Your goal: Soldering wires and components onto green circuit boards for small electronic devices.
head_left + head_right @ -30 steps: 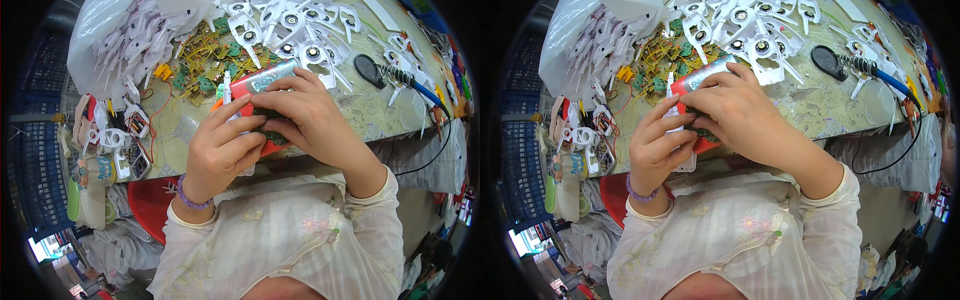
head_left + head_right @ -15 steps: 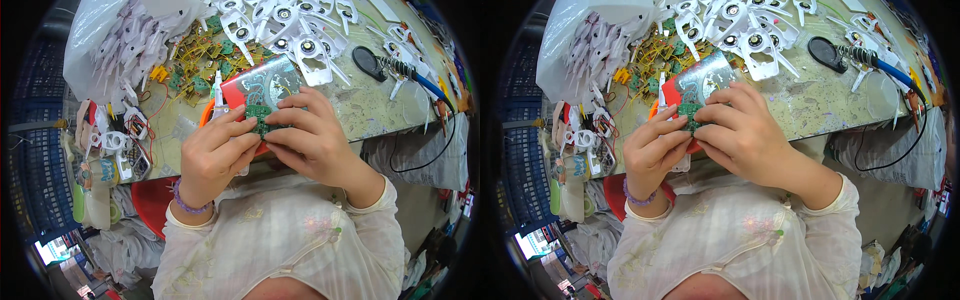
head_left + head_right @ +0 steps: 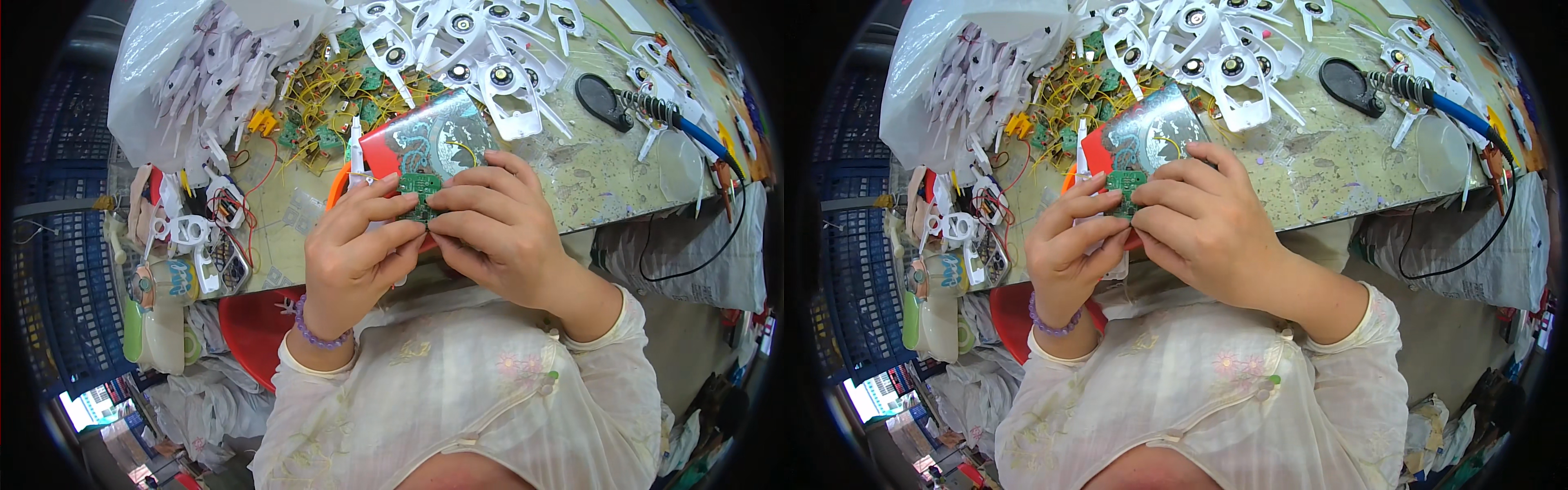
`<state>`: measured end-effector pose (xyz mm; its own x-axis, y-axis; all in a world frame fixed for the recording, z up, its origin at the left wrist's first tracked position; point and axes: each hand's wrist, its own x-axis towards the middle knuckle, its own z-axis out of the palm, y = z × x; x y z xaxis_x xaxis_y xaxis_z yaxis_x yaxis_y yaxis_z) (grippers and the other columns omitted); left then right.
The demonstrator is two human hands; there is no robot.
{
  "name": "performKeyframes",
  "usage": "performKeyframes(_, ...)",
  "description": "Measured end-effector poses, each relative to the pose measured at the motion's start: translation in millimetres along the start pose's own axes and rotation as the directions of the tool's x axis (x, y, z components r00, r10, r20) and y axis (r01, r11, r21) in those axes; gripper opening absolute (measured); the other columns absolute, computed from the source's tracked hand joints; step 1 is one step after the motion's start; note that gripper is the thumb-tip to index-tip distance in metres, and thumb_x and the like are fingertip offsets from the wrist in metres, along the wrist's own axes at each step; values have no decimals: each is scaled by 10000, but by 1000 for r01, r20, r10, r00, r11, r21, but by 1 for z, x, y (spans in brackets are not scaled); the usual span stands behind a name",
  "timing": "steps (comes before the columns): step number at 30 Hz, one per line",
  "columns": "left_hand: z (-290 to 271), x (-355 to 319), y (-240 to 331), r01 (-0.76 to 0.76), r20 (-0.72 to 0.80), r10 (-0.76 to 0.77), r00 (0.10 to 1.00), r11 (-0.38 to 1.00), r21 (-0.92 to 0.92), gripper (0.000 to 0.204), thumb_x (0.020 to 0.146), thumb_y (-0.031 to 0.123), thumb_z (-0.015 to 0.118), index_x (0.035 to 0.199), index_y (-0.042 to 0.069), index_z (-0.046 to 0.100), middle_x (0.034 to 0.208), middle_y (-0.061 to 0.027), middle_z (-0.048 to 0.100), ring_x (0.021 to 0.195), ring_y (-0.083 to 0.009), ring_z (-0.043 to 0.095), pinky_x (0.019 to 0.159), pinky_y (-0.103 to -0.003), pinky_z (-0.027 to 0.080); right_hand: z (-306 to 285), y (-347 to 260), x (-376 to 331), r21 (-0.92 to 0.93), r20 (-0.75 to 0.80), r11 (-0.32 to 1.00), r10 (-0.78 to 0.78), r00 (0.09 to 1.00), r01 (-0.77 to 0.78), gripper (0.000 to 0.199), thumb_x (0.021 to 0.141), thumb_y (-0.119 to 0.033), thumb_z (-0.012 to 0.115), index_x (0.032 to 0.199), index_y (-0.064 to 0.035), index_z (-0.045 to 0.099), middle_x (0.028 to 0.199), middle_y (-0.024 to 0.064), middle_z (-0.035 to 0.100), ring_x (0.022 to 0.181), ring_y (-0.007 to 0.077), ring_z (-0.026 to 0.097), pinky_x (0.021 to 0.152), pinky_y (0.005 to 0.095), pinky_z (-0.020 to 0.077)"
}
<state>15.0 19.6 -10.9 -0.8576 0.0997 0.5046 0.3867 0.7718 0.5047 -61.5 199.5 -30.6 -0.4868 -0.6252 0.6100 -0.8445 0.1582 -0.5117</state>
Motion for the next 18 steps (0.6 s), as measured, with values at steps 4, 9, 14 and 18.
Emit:
performKeyframes(4,-3,-3,-1,15,-12,-15,1000,1000,-9,174,635,13,731,794,55,674,917,-68,672,994,-307,635,839,-416,513,-21,7,-3,134,-252,990,68,965,-35,137,729,-17,670,857,-31,624,930,82,625,901,233,587,850,378,440)
performKeyframes(9,-5,3,3,-3,38,3,999,1000,19,169,630,1,724,778,48,659,916,-77,670,972,-292,650,786,-382,534,-55,49,-60,389,-710,903,421,565,-185,136,837,30,594,967,2,563,912,84,603,804,137,551,733,271,459)
performKeyframes(14,-6,5,4,20,64,-20,998,1000,1,155,634,-9,715,760,43,642,926,-87,671,981,-297,651,730,-346,544,-105,82,-75,345,-816,904,422,396,-253,198,853,-29,626,1025,-19,527,825,35,567,681,66,479,593,200,377)
performKeyframes(18,-12,3,4,13,99,-17,995,999,44,147,635,-12,713,747,41,634,938,-92,673,983,-293,651,713,-338,547,-126,92,-56,302,-745,860,483,460,-412,240,858,-126,665,1048,-33,552,756,-19,517,606,26,396,526,193,289)
